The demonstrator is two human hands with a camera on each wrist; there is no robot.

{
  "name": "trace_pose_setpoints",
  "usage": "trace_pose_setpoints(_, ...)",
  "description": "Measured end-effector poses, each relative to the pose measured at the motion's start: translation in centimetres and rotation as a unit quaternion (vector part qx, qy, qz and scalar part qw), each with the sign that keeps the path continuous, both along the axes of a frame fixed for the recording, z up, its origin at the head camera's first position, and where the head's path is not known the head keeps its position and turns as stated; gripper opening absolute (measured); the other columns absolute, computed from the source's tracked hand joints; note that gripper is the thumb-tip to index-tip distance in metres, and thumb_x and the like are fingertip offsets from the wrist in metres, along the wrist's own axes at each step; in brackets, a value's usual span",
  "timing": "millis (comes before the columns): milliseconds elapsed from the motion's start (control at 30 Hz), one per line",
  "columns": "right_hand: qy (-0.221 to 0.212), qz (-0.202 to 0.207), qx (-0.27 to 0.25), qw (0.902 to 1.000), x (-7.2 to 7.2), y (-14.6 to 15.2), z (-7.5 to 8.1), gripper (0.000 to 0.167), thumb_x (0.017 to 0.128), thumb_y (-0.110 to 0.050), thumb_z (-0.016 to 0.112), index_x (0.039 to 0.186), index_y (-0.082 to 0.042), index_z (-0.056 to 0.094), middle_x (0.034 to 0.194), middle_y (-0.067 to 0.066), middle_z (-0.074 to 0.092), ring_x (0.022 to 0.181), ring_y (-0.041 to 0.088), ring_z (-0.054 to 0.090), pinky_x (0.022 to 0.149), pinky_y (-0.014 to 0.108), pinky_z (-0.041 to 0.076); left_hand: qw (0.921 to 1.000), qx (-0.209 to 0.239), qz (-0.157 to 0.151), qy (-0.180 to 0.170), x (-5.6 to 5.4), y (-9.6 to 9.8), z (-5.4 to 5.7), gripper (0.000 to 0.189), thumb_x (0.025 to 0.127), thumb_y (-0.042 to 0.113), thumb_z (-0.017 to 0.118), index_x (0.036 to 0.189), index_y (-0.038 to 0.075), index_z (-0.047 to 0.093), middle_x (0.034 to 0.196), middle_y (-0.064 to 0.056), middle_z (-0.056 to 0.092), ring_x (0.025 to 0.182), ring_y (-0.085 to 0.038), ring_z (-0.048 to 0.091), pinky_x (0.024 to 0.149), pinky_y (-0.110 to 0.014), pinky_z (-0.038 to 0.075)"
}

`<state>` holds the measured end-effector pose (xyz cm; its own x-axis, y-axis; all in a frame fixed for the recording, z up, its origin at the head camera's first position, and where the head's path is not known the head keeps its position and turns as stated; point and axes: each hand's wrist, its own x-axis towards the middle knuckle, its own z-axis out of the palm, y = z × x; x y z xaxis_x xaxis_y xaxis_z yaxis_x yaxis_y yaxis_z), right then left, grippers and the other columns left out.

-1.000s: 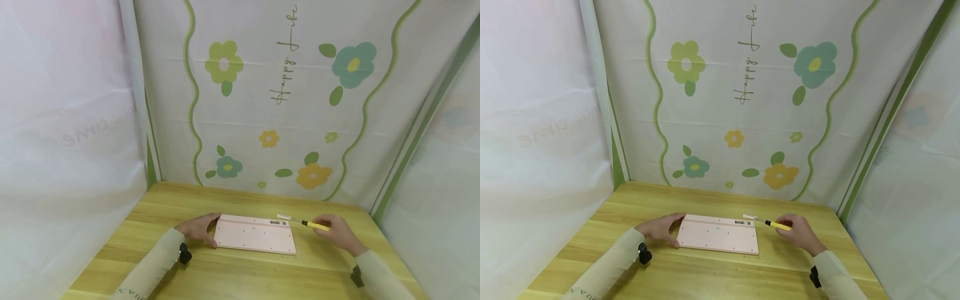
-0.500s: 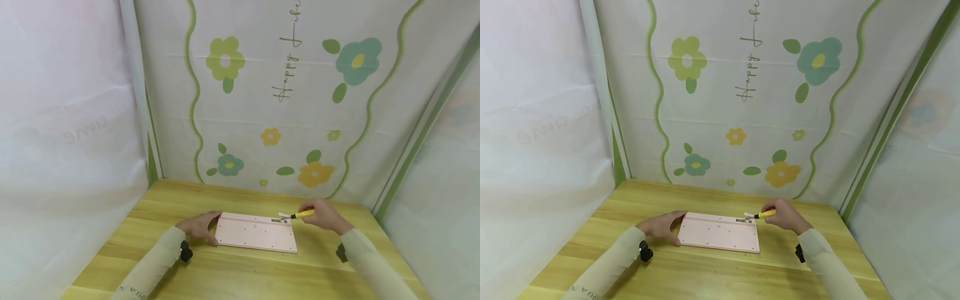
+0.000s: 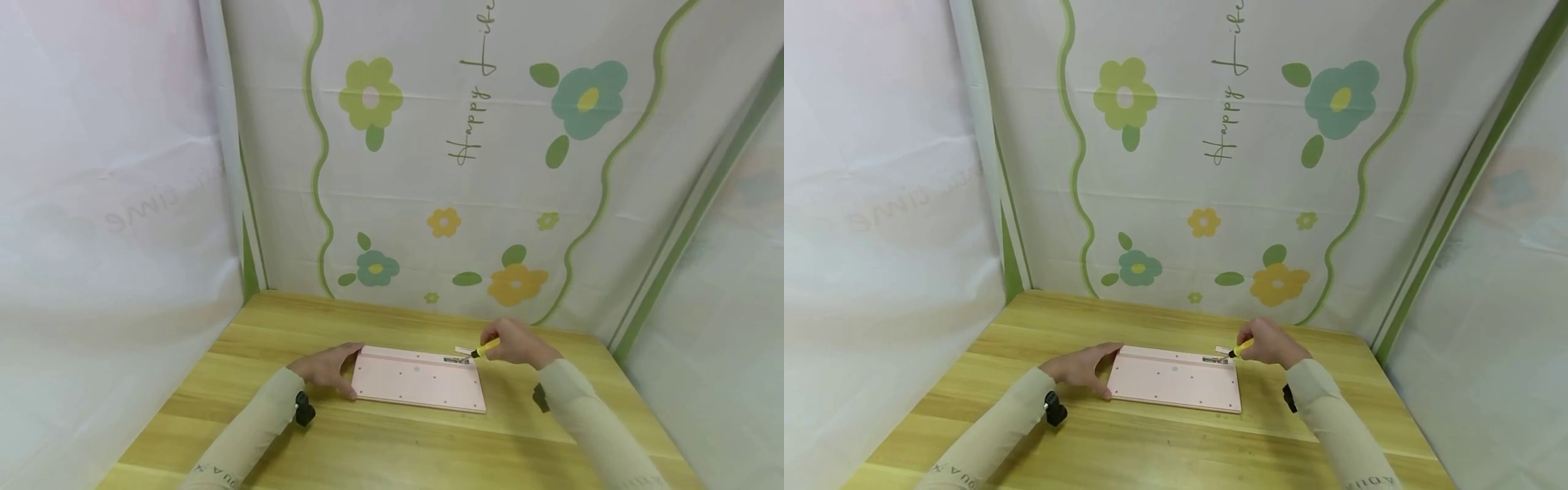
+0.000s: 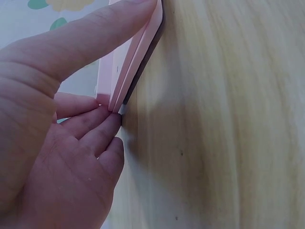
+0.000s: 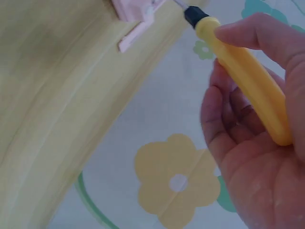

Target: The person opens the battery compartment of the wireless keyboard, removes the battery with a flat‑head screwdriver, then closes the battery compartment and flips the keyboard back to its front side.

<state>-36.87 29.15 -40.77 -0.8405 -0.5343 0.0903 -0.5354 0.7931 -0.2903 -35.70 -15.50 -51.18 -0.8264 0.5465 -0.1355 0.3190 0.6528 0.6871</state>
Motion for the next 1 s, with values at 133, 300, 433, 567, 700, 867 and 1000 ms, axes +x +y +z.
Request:
trace_pose_setpoints(133, -0.037, -0.009, 0.015, 0.9991, -0.4, -1.4, 1.0, 0.011, 0.078, -0.003, 0.078, 0.083, -0.013, 0.076, 0.088, -0.004, 0.075, 0.082, 0.011, 0.064, 0.078, 0.037, 0.059, 1.0, 0.003, -0.001, 0.0, 0.0, -0.1, 0.0, 0.117, 0.075, 0.031, 0.097, 0.165, 0.002, 0.029, 0.173, -0.019, 0.03, 0.161, -0.04, 0.027, 0.132, -0.058, 0.025)
trace_pose_setpoints(300, -0.049, -0.012, 0.048, 0.9976, -0.5, -3.2, 2.0, 0.013, 0.079, 0.0, 0.079, 0.078, -0.012, 0.073, 0.087, -0.003, 0.072, 0.08, 0.013, 0.061, 0.077, 0.037, 0.059, 1.0, -0.001, -0.005, 0.005, -0.1, -0.1, -0.1, 0.117, 0.076, 0.033, 0.097, 0.165, 0.001, 0.028, 0.173, -0.018, 0.03, 0.161, -0.039, 0.027, 0.132, -0.057, 0.026)
trace_pose_setpoints(433, -0.043, -0.008, 0.066, 0.9968, -0.4, -4.0, 2.4, 0.013, 0.079, 0.001, 0.081, 0.079, -0.009, 0.074, 0.088, 0.0, 0.072, 0.082, 0.014, 0.061, 0.076, 0.036, 0.058, 1.0, -0.004, -0.006, 0.005, -0.2, -0.1, -0.2, 0.117, 0.076, 0.032, 0.097, 0.165, 0.001, 0.028, 0.173, -0.019, 0.03, 0.161, -0.04, 0.028, 0.131, -0.057, 0.026)
trace_pose_setpoints(567, -0.04, -0.006, 0.065, 0.997, -0.5, -4.1, 2.3, 0.012, 0.078, 0.002, 0.082, 0.08, -0.007, 0.074, 0.087, 0.001, 0.071, 0.083, 0.014, 0.062, 0.076, 0.036, 0.058, 1.0, -0.004, -0.004, 0.003, -0.2, 0.0, -0.2, 0.116, 0.076, 0.032, 0.097, 0.165, 0.002, 0.028, 0.173, -0.019, 0.03, 0.161, -0.04, 0.028, 0.131, -0.057, 0.026)
trace_pose_setpoints(700, -0.043, -0.015, 0.045, 0.9979, -1.0, -3.3, 1.6, 0.014, 0.079, -0.002, 0.082, 0.078, -0.011, 0.072, 0.085, -0.003, 0.07, 0.082, 0.013, 0.062, 0.078, 0.035, 0.058, 1.0, 0.0, 0.0, 0.0, -0.2, 0.0, -0.2, 0.116, 0.076, 0.031, 0.097, 0.165, 0.002, 0.029, 0.172, -0.019, 0.031, 0.161, -0.04, 0.028, 0.131, -0.057, 0.026)
trace_pose_setpoints(867, -0.057, -0.034, 0.004, 0.9978, -1.4, -1.6, 0.6, 0.011, 0.079, -0.007, 0.081, 0.078, -0.014, 0.074, 0.083, -0.007, 0.073, 0.085, 0.011, 0.066, 0.08, 0.036, 0.058, 1.0, -0.003, -0.002, 0.0, 0.0, -0.1, 0.0, 0.116, 0.076, 0.03, 0.097, 0.165, 0.001, 0.029, 0.172, -0.019, 0.031, 0.16, -0.04, 0.029, 0.131, -0.058, 0.027)
trace_pose_setpoints(1000, -0.084, -0.062, -0.04, 0.9937, -1.5, -0.5, 0.1, 0.006, 0.081, -0.011, 0.083, 0.081, -0.014, 0.077, 0.084, -0.006, 0.076, 0.086, 0.012, 0.066, 0.079, 0.035, 0.057, 1.0, -0.002, -0.002, -0.002, 0.1, 0.0, 0.3, 0.115, 0.076, 0.028, 0.097, 0.165, 0.0, 0.029, 0.171, -0.02, 0.032, 0.16, -0.041, 0.029, 0.13, -0.058, 0.028)
